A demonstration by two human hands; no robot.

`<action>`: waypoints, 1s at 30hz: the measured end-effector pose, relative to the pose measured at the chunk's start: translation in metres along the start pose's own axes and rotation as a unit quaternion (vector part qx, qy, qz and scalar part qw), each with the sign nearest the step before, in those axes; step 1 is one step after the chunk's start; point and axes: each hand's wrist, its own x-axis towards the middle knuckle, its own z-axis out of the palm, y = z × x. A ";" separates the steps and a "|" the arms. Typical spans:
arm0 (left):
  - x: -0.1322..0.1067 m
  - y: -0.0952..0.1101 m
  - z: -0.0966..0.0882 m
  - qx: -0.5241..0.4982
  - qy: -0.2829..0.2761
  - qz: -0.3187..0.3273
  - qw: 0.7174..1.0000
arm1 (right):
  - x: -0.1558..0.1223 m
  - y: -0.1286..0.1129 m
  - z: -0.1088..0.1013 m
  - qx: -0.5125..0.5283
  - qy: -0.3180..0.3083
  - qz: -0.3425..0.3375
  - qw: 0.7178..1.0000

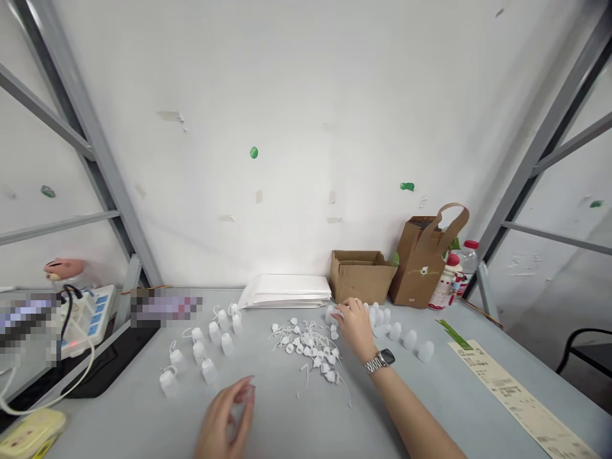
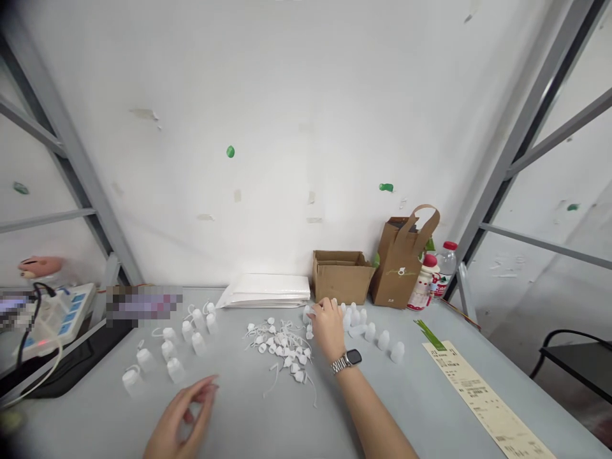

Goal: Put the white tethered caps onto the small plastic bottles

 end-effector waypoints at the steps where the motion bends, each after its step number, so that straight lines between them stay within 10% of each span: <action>1: 0.005 0.010 0.001 0.012 -0.052 0.024 0.998 | -0.001 -0.001 0.002 0.002 0.000 -0.003 1.000; 5: 0.043 0.049 0.014 0.027 -0.222 0.136 0.965 | -0.002 -0.001 0.003 0.020 0.004 -0.008 1.000; 11: 0.108 0.058 0.048 0.008 -0.255 0.152 0.955 | -0.003 0.000 -0.021 0.080 0.032 0.022 0.996; 17: 0.108 0.044 0.075 -0.062 -0.250 0.144 0.955 | -0.018 -0.034 -0.038 0.217 -0.071 -0.023 0.973; 30: 0.111 0.032 0.081 -0.304 -0.178 -0.111 0.929 | -0.039 -0.064 -0.022 0.309 -0.220 -0.050 0.924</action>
